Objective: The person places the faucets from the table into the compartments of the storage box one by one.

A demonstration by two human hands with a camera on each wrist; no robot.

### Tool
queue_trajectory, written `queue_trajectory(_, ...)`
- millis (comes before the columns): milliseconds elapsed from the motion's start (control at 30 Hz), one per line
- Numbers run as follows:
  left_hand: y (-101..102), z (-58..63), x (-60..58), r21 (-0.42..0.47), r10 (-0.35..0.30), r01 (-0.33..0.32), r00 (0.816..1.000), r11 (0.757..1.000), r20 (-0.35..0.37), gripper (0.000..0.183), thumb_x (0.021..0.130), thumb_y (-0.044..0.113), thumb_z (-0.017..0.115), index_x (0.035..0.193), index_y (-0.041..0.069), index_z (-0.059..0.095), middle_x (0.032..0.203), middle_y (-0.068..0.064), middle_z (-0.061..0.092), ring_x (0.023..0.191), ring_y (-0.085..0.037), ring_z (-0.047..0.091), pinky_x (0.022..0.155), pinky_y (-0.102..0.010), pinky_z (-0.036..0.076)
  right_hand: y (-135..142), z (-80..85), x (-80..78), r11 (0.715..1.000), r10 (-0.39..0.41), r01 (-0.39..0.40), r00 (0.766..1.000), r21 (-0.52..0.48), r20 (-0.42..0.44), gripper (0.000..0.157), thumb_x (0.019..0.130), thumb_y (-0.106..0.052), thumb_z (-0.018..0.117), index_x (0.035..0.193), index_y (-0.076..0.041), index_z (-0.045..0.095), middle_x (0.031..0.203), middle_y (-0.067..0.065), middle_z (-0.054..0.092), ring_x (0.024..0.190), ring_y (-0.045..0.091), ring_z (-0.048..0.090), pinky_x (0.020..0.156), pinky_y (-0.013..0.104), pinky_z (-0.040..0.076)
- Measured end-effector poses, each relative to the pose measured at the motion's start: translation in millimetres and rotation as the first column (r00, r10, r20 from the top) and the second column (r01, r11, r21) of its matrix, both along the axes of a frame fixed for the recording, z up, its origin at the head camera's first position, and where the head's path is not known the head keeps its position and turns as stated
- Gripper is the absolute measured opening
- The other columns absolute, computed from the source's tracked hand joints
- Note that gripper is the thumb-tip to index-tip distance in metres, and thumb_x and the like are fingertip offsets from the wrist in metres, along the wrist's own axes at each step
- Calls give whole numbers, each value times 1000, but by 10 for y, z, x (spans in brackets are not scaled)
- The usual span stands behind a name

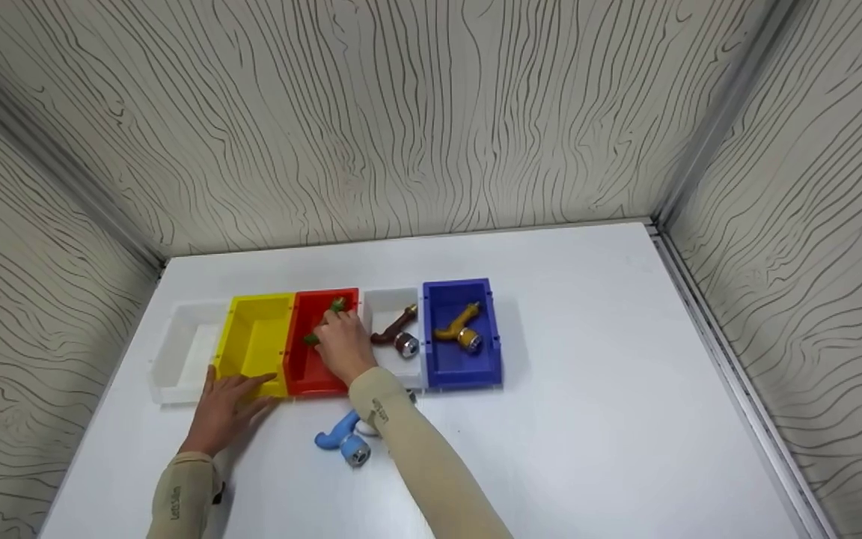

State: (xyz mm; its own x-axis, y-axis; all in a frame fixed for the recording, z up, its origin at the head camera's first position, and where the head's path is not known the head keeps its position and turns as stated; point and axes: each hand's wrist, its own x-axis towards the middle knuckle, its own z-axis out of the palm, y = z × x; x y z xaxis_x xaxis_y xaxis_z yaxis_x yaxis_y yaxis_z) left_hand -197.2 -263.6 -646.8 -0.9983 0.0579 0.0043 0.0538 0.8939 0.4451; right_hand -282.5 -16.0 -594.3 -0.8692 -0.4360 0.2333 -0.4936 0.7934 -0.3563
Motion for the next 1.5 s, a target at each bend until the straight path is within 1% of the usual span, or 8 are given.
queue_trajectory(133, 1, 13, 12, -12, -2, 2, 1000, 1000, -15, 43, 91, 45, 77, 133, 37, 70, 103, 9, 66, 119, -19, 59, 134, -48, -3, -2, -29, -12, 1000, 14, -14, 1000, 16, -4, 23, 92, -25, 80, 113, -16, 82, 112, 1, 71, 105, 20, 63, 101, 34, 53)
queue_trajectory(300, 9, 46, 6, -26, -8, 7, 999, 1000, -47, 43, 91, 44, 78, 132, 35, 71, 99, 7, 65, 114, -20, 59, 134, -49, 0, 13, -55, -72, 997, 50, -44, 994, 56, -101, 19, 91, -26, 82, 107, -14, 83, 106, 1, 73, 105, 20, 67, 109, 37, 50)
queue_trajectory(433, 26, 52, -7, -19, -7, 7, 1000, 1000, -6, 44, 92, 46, 76, 134, 36, 70, 102, 7, 66, 118, -20, 59, 134, -48, -3, 44, -78, -99, 998, 40, -37, 998, 55, -51, 21, 91, -25, 82, 109, -13, 82, 106, 1, 75, 111, 20, 68, 123, 41, 40)
queue_trajectory(567, 37, 44, -18, -14, -12, 12, 1000, 1000, 19, 43, 93, 47, 75, 134, 37, 69, 105, 8, 68, 122, -19, 59, 133, -46, -6, 69, -93, -98, 999, 9, -10, 1000, 45, 24, 23, 93, -24, 80, 113, -13, 81, 107, 1, 75, 114, 18, 67, 128, 42, 32)
queue_trajectory(833, 32, 30, -12, -12, -9, 9, 1000, 1000, 11, 43, 93, 47, 75, 134, 38, 69, 104, 9, 67, 121, -18, 59, 133, -45, -7, 50, -100, -114, 998, 9, -12, 999, 64, 40, 21, 95, -23, 77, 113, -13, 81, 105, 1, 75, 111, 18, 67, 129, 40, 29)
queue_trajectory(1000, 17, 8, -19, 5, -4, 4, 1000, 1000, 4, 43, 92, 46, 76, 134, 39, 69, 102, 10, 65, 119, -17, 58, 133, -45, -6, 13, -76, -129, 997, -16, 8, 995, 76, 103, 24, 96, -24, 76, 118, -14, 79, 112, 1, 74, 122, 19, 64, 130, 42, 28)
queue_trajectory(1300, 23, 2, 3, -17, 0, 0, 1000, 1000, -29, 44, 91, 45, 77, 134, 36, 70, 101, 9, 66, 116, -18, 59, 134, -48, -3, -5, -111, -155, 991, 17, -21, 1000, 135, 26, 22, 94, -24, 78, 112, -12, 81, 103, 2, 77, 111, 19, 68, 129, 41, 30)
queue_trajectory(1500, 20, 18, 9, -16, -7, 6, 999, 1000, -41, 43, 91, 45, 77, 133, 36, 71, 100, 9, 66, 115, -18, 59, 134, -47, -3, -27, -109, -187, 991, 10, -19, 998, 133, 67, 22, 94, -22, 78, 113, -12, 80, 102, 2, 77, 111, 19, 68, 129, 39, 28)
